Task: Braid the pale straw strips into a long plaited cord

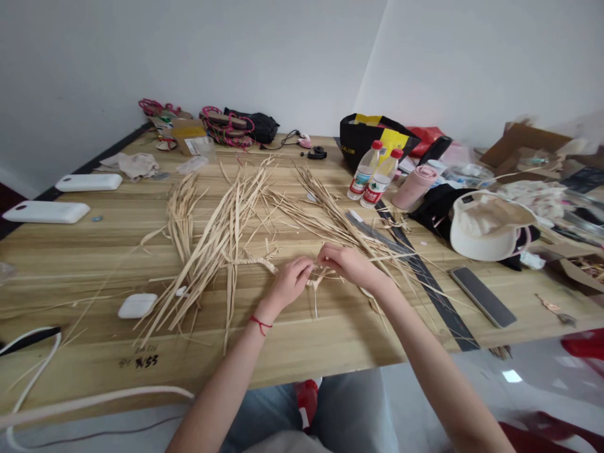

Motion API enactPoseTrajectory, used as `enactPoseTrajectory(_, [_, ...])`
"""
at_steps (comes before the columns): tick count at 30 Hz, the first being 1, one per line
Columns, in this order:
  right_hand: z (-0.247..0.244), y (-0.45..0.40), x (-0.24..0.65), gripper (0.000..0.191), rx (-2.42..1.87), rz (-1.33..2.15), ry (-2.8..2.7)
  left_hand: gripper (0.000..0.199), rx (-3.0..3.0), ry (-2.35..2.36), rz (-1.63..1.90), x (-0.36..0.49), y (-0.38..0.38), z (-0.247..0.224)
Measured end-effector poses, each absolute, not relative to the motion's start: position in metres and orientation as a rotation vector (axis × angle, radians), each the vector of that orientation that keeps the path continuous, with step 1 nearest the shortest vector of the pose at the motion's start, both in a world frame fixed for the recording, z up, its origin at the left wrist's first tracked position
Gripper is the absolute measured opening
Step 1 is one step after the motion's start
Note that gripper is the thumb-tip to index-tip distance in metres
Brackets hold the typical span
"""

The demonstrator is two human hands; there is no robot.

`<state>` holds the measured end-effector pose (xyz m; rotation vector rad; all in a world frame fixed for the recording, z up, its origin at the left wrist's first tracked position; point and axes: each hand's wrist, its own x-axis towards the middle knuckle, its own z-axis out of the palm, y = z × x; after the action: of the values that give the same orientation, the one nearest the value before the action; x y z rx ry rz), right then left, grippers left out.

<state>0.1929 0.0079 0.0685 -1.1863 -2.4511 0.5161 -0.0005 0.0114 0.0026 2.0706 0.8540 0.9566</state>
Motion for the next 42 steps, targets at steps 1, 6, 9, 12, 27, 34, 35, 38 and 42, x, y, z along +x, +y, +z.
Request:
enactPoseTrajectory(1, [0.067, 0.010, 0.195, 0.014, -1.142, 0.557, -2.442, 0.021, 2.003, 0.827, 0.936, -0.001, 0.013, 0.003])
enactPoseTrajectory(6, [0.052, 0.020, 0.197, 0.012, -0.972, 0.708, -2.349, 0.025, 1.722, 0.689, 0.790, -0.006, 0.019, 0.001])
enactPoseTrajectory(9, [0.044, 0.022, 0.194, 0.011, -0.959, 0.721, -2.312, 0.026, 1.678, 0.674, 0.770, -0.008, 0.021, -0.001])
enactPoseTrajectory(12, [0.040, 0.021, 0.192, 0.011, -0.979, 0.712, -2.272, 0.026, 1.658, 0.674, 0.778, -0.008, 0.021, -0.002])
enactPoseTrajectory(27, [0.046, 0.011, 0.190, 0.016, -1.022, 0.411, -2.403, 0.026, 1.828, 0.761, 0.786, -0.011, 0.020, -0.002])
enactPoseTrajectory(34, [0.053, 0.012, 0.200, 0.013, -1.011, 0.555, -2.437, 0.022, 1.939, 0.812, 0.818, -0.008, 0.017, -0.003])
enactPoseTrajectory(35, [0.054, 0.011, 0.201, 0.013, -1.021, 0.594, -2.422, 0.022, 1.946, 0.810, 0.822, -0.008, 0.017, -0.003])
enactPoseTrajectory(38, [0.055, 0.009, 0.202, 0.014, -1.027, 0.688, -2.380, 0.022, 1.958, 0.800, 0.823, -0.008, 0.016, -0.003])
enactPoseTrajectory(42, [0.056, 0.008, 0.202, 0.016, -1.016, 0.773, -2.373, 0.023, 1.976, 0.810, 0.812, -0.008, 0.016, -0.002])
